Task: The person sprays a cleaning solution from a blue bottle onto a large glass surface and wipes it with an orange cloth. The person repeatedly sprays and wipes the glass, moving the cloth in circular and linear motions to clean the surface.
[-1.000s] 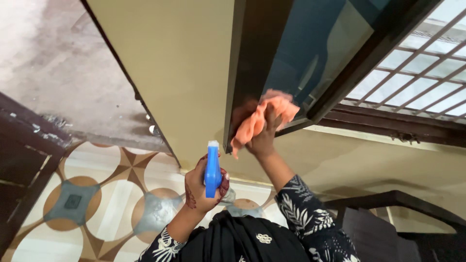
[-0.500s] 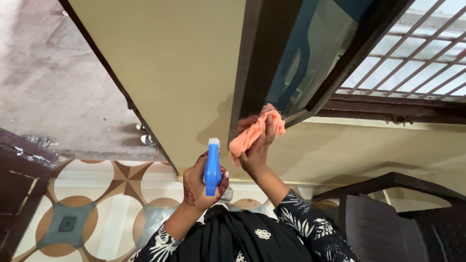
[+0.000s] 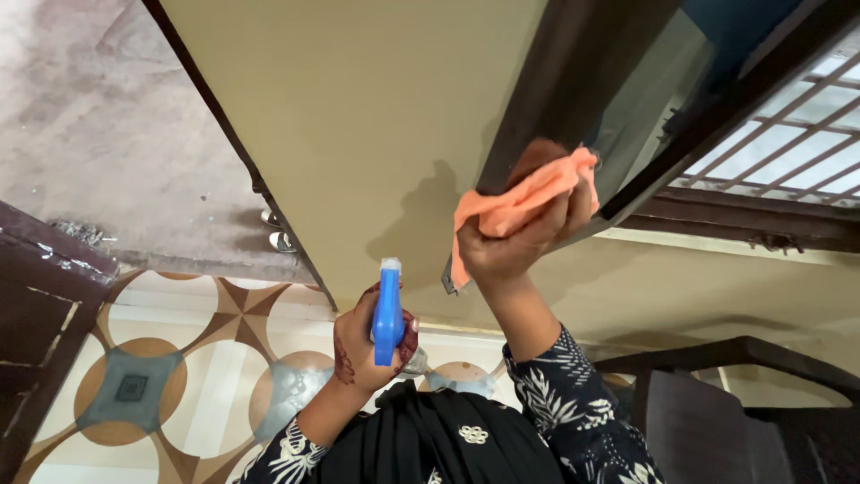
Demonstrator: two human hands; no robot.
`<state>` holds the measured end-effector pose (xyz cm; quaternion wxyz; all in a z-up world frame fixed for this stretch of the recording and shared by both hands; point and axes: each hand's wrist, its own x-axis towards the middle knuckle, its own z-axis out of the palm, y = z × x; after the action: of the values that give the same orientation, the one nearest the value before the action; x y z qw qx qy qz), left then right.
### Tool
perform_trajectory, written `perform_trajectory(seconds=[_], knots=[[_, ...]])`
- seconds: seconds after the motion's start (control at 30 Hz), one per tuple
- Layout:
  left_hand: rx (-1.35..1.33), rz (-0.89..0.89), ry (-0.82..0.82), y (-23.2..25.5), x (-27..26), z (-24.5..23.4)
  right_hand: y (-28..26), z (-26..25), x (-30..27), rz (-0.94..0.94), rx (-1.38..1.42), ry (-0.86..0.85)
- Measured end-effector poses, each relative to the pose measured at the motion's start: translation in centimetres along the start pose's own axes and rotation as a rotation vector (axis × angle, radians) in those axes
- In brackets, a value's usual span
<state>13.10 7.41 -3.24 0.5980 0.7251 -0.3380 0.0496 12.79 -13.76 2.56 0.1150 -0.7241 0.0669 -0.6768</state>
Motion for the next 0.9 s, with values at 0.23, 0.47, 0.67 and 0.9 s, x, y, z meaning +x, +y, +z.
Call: perform_trajectory(seconds=[0.23,0.47,0.67,0.9], knots=[[-0.043,-0.003,-0.008,-0.6,0.6,0.5,2.4,0.6,-5.7,-0.043,-0.046,-0.055],[-0.029,0.049,-0.018,0.5,1.0,1.0,3.7,0.0,-10.0,0.008,-0.032,-0.165],[-0.028,0.089,-0.022,1.2,0.7,0.9,4.8,0.0,-13.2,-0.011,-0.077,-0.204],[-0.018,0.115,-0.004,1.5,0.0,1.0,6.5,-0.4,-18.1,-0.067,-0.131,-0.279]])
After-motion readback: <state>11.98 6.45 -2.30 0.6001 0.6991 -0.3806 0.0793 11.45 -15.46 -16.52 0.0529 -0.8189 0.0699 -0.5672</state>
